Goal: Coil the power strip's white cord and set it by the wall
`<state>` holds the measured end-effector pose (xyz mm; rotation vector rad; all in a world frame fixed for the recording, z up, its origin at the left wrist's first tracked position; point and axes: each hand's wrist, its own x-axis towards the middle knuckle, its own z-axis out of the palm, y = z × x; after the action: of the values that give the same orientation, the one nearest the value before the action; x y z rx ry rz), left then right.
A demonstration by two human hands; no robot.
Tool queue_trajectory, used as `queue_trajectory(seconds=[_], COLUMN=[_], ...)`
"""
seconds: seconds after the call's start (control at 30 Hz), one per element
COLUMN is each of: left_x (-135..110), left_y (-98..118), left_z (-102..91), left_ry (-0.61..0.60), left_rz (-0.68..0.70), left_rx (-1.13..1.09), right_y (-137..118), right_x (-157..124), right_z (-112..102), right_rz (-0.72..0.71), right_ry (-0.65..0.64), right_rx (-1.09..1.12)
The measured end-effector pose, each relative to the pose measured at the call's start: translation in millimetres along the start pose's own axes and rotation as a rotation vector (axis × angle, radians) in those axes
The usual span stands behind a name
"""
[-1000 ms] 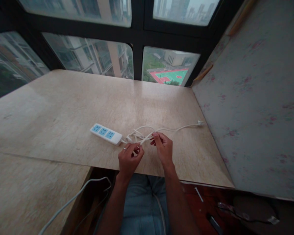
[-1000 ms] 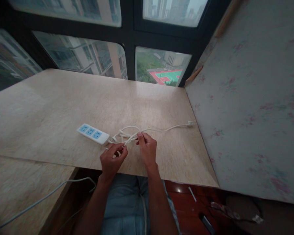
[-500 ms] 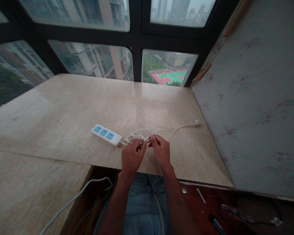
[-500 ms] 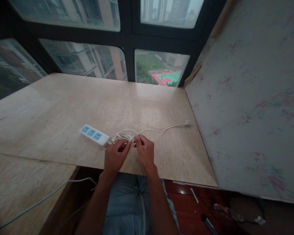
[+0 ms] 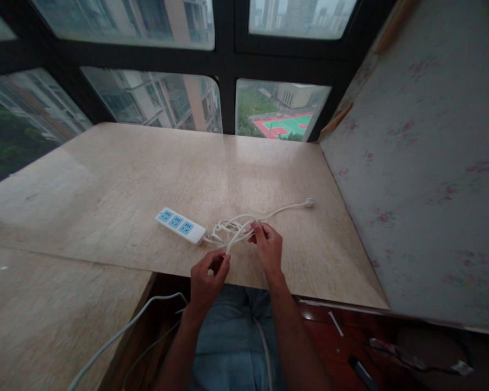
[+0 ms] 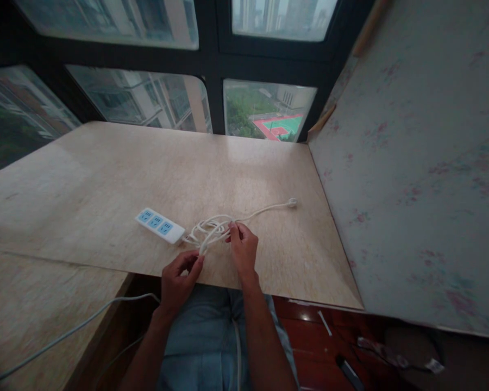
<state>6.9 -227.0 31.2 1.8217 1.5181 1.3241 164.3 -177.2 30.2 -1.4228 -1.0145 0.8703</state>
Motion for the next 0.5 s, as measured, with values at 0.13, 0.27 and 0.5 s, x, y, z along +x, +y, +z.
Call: queue_trajectory(seconds=[0.13,0.27,0.5], left_x=[4.0,27.7,55.5], left_y=[7.9,22.5,39.1], left_z=[-9.4,-7.6,10.1], left_ry=[-0.084,-0.060,-0.135], left_rz=[-0.039,0.045,0.189], left_rx=[-0.012,0.123,0.353], right_y=[2.2,2.3,-0.3], right_x=[-0.4,-0.6,-0.9], right_z=[0.2,-1.8,-3.7], right_rz=[-0.015,-0.044,-0.057], right_ry=[-0.010,-0.024,-0.018], right_rx=[0.008,-0.011,-0.015])
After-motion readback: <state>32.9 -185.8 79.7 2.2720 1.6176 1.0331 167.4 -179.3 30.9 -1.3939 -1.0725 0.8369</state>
